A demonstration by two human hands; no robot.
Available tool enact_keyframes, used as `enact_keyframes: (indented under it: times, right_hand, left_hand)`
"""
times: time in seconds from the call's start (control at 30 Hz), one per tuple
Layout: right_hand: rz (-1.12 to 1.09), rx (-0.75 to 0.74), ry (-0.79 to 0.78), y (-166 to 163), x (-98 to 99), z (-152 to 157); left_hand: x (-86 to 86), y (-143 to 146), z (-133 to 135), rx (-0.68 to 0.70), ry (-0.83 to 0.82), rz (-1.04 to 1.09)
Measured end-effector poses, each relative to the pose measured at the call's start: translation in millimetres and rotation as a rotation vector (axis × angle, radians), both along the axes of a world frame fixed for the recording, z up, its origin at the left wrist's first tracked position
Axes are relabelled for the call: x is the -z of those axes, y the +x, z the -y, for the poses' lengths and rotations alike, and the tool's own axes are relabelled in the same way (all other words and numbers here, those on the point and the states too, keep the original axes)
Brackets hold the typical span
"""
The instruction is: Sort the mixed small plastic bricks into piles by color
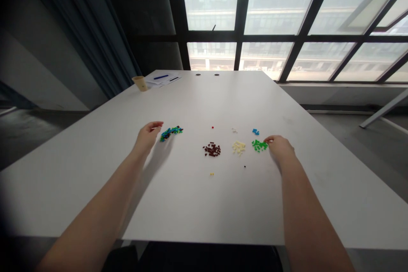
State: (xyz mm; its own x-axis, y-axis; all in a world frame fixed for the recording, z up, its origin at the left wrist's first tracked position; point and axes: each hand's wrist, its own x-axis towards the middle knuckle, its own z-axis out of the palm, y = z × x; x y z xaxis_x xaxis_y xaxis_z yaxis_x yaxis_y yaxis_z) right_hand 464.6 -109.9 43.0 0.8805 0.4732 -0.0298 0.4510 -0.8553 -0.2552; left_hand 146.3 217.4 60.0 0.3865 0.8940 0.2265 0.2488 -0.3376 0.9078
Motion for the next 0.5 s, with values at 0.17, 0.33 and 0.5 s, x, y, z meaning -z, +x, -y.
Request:
enact_keyframes:
  times: [0.17, 0.33, 0.5]
  right_hand:
    - [0.030, -0.034, 0.093, -14.0, -13.0, -5.5]
    - [0.044, -0.083, 0.148, -28.3, -18.4, -13.8]
    - [0.086, -0.121, 0.185, -35.7, -17.8, -19.2]
  left_hand:
    - [19.8, 6.3, 7.3, 0.071, 0.437, -0.571]
    - [24.0, 15.0, 16.2, 0.123, 0.596, -0.728]
    - [23.3, 16.1, 14.6, 0.112, 0.593, -0.708]
